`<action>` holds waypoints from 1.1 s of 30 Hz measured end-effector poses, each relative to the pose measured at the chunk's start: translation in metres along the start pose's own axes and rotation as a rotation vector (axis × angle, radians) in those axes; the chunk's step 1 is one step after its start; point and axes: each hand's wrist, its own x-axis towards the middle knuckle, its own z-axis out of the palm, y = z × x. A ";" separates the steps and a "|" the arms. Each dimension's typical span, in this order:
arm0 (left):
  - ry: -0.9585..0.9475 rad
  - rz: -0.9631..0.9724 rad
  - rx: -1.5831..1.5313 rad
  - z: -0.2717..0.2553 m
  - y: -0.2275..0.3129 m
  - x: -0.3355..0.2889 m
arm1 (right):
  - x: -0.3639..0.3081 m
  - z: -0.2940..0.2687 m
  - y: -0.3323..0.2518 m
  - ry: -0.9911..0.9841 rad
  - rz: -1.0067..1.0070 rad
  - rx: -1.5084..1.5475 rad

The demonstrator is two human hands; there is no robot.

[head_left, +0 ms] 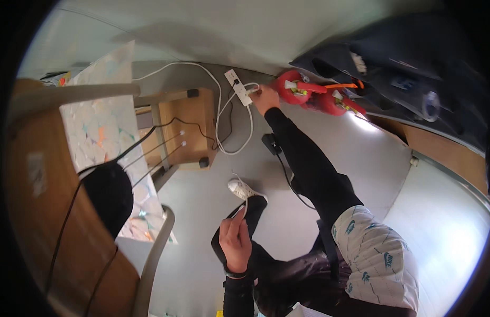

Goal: Cutting out paper components or pattern materials from a large box/sheet using scissors in a workshop environment.

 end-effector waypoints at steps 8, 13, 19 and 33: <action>-0.027 0.108 -0.060 0.058 -0.082 0.072 | 0.127 0.100 0.041 -0.058 -0.066 -0.007; 0.031 0.071 -0.057 0.066 -0.096 0.097 | 0.163 0.138 0.076 -0.012 -0.111 0.005; 0.010 0.000 -0.050 0.068 -0.110 0.110 | 0.169 0.154 0.074 0.020 -0.185 -0.039; -0.006 0.040 -0.084 0.068 -0.097 0.116 | 0.174 0.141 0.072 -0.116 -0.658 -0.118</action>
